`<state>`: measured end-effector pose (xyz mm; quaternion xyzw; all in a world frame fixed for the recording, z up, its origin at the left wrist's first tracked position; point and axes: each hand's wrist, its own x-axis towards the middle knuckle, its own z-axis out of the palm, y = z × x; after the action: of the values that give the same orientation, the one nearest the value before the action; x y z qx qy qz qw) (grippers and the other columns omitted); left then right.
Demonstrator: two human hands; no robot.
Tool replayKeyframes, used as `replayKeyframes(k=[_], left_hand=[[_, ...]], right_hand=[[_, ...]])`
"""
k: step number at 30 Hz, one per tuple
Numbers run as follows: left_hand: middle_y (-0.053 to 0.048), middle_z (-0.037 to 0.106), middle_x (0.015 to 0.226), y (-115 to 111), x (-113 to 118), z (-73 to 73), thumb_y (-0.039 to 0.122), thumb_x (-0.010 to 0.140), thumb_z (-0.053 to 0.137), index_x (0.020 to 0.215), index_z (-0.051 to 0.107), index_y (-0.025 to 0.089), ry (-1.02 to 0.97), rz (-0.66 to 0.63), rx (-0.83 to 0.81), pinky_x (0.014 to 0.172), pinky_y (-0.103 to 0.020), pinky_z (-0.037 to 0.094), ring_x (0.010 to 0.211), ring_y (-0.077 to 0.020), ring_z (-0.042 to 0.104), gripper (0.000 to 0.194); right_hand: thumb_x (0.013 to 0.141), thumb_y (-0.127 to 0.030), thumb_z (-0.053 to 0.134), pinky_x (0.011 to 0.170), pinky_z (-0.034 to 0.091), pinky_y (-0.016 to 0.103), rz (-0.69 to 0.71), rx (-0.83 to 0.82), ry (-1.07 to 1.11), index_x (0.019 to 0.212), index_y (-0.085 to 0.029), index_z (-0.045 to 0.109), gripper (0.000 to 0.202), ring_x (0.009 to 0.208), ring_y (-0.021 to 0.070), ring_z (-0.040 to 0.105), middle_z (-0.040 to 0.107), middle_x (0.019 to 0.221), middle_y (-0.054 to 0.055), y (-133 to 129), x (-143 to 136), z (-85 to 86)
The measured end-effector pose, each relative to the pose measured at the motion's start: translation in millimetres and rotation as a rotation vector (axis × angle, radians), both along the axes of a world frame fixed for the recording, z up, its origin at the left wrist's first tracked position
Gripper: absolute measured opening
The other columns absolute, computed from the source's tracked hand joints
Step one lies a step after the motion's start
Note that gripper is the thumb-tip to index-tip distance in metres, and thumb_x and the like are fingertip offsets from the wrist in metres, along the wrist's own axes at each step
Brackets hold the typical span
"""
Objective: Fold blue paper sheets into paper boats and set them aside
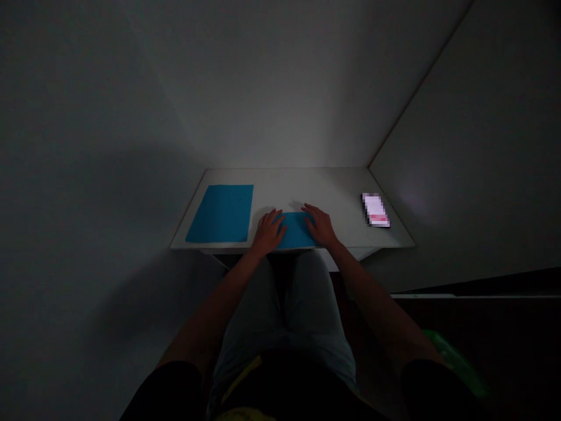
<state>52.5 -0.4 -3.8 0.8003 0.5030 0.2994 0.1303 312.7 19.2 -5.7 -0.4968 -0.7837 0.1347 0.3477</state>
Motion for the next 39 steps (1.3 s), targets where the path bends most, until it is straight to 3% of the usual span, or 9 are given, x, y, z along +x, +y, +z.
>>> replayKeyframes(k=[5,13,18,22,25,28,31,35,39], left_hand=[[-0.021,0.04,0.173,-15.1,19.2,-4.4,0.045,0.104,0.056,0.161,0.051,0.014,0.092,-0.061,-0.053,0.136,-0.061,0.021,0.165,-0.0395,0.029,0.065],[-0.023,0.039,0.173,-12.5,8.8,-1.7,0.05,0.102,0.059,0.161,0.05,0.01,0.116,-0.093,-0.059,0.137,-0.058,0.017,0.165,-0.0404,0.029,0.072],[-0.022,0.05,0.165,-29.5,29.5,16.9,0.044,0.104,0.056,0.156,0.057,0.015,0.219,-0.078,-0.039,0.13,-0.06,0.028,0.154,-0.0423,0.043,0.059],[-0.021,0.062,0.146,-50.1,43.8,30.9,0.055,0.098,0.068,0.148,0.064,0.02,0.315,-0.151,-0.011,0.118,-0.056,0.041,0.135,-0.041,0.056,0.062],[-0.018,0.066,0.134,-57.2,40.5,35.0,0.042,0.098,0.07,0.139,0.071,0.024,0.307,-0.172,-0.049,0.111,-0.05,0.048,0.126,-0.0365,0.061,0.045],[-0.012,0.072,0.118,-54.5,29.3,37.2,0.035,0.102,0.064,0.115,0.08,0.024,0.098,-0.161,-0.13,0.103,-0.044,0.053,0.112,-0.0301,0.067,0.023],[-0.007,0.075,0.099,-43.3,16.0,43.7,0.044,0.103,0.064,0.098,0.078,0.021,-0.323,-0.018,-0.242,0.093,-0.038,0.057,0.098,-0.0257,0.07,0.027],[-0.007,0.078,0.116,-20.8,-0.5,55.6,0.051,0.101,0.066,0.127,0.07,0.022,-0.892,0.165,-0.292,0.091,-0.035,0.061,0.114,-0.026,0.072,0.039],[-0.013,0.075,0.133,-9.6,-10.2,50.7,0.054,0.097,0.071,0.141,0.061,0.024,-1.123,0.272,-0.312,0.089,-0.04,0.064,0.119,-0.0278,0.073,0.055]], right_hand=[[0.11,-0.051,0.042,0.133,0.029,0.059,0.149,-0.088,-0.237,0.165,-0.026,0.048,0.061,0.161,0.0325,0.04,0.043,0.173,0.011,-17.3,-24.2,-3.5],[0.105,-0.072,0.045,0.137,0.015,0.061,0.103,-0.103,-0.224,0.167,-0.033,0.045,0.073,0.162,0.0341,0.038,0.041,0.175,0.007,-23.5,12.3,-11.4],[0.103,-0.076,0.045,0.132,0.022,0.063,0.02,-0.113,-0.211,0.164,-0.03,0.05,0.077,0.158,0.0394,0.041,0.043,0.173,0.011,-34.1,18.2,-9.7],[0.104,-0.071,0.046,0.121,0.036,0.064,-0.071,-0.151,-0.152,0.147,-0.034,0.068,0.061,0.142,0.0397,0.053,0.062,0.156,0.011,-31.6,20.1,-6.5],[0.108,-0.067,0.041,0.117,0.04,0.061,-0.122,-0.147,-0.006,0.138,-0.035,0.073,0.055,0.132,0.0358,0.058,0.069,0.141,0.01,-28.1,25.5,-3.7],[0.11,-0.068,0.032,0.121,0.037,0.057,-0.152,-0.126,0.204,0.14,-0.032,0.071,0.061,0.135,0.0325,0.057,0.069,0.14,0.009,-26.5,32.6,-1.2],[0.108,-0.073,0.027,0.125,0.037,0.053,-0.166,-0.168,0.393,0.139,-0.03,0.07,0.068,0.136,0.0303,0.057,0.069,0.142,0.008,-25.3,38.0,0.9],[0.101,-0.08,0.041,0.126,0.039,0.054,-0.112,-0.27,0.51,0.131,-0.034,0.072,0.063,0.134,0.0298,0.061,0.072,0.138,0.004,-21.6,32.6,3.4],[0.091,-0.083,0.059,0.117,0.051,0.053,0.005,-0.396,0.634,0.128,-0.03,0.069,0.066,0.117,0.0283,0.071,0.078,0.124,0.006,-14.6,7.0,5.2]])
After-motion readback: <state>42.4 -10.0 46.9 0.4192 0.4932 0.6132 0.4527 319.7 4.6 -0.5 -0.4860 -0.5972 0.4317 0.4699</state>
